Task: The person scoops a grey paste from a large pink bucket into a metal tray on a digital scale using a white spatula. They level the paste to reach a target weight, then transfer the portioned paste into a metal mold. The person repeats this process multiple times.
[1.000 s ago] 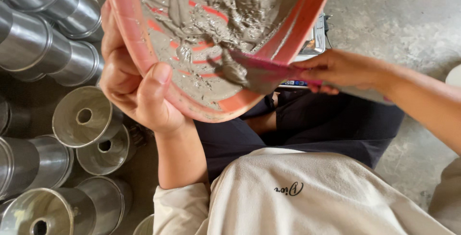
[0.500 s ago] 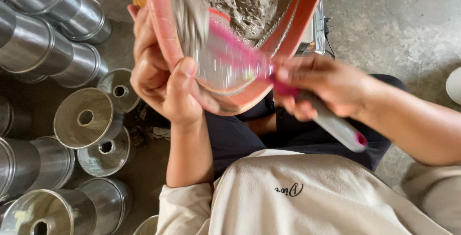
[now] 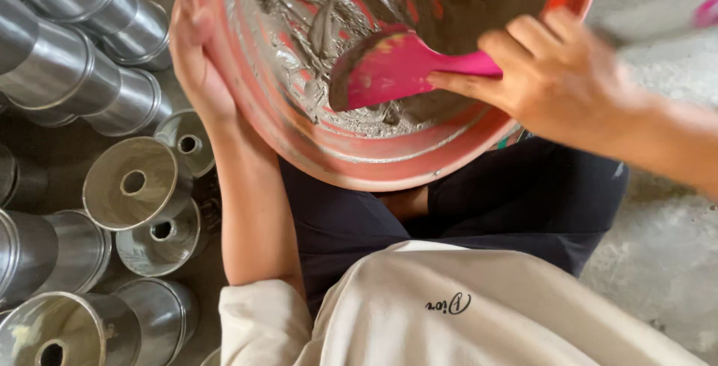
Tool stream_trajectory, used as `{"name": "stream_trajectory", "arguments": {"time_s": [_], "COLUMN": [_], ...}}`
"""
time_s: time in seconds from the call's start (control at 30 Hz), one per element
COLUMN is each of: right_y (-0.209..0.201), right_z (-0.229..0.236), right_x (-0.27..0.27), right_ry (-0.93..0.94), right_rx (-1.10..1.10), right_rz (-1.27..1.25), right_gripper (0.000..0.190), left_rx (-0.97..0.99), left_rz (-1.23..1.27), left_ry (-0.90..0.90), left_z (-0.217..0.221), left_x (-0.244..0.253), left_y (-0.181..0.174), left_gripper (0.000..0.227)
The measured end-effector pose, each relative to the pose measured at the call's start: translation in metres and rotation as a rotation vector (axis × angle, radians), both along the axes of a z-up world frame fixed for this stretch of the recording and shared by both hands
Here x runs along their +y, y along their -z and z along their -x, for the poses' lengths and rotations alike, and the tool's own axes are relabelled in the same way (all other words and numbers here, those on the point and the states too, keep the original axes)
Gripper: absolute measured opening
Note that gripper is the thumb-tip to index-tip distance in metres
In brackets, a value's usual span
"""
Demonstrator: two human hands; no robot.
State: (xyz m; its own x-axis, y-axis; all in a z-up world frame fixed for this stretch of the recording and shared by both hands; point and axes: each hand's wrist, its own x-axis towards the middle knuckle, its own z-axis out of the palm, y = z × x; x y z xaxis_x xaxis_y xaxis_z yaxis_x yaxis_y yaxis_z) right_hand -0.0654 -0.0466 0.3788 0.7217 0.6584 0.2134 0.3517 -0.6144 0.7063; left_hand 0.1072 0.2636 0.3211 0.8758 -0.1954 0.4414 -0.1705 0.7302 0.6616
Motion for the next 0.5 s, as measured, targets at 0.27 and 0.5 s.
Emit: {"name": "stream_trajectory", "arguments": {"time_s": [0.27,0.5], "right_y": [-0.094,-0.091], "right_z": [-0.004,-0.002], "right_x": [0.049,0.024], "right_ry": [-0.275,-0.091], "right_rx": [-0.188,-0.183], "right_rz": [0.310,0.145], "right_gripper": [0.034,0.029], "left_rx": [-0.135,-0.102], "left_rz": [-0.198,-0.258], "left_ry": [0.054,0.187], "left_z": [-0.046,-0.046], "left_x": [-0.034,-0.034], "left_y": [0.008,-0.007], "left_gripper": [0.020,0.015]}}
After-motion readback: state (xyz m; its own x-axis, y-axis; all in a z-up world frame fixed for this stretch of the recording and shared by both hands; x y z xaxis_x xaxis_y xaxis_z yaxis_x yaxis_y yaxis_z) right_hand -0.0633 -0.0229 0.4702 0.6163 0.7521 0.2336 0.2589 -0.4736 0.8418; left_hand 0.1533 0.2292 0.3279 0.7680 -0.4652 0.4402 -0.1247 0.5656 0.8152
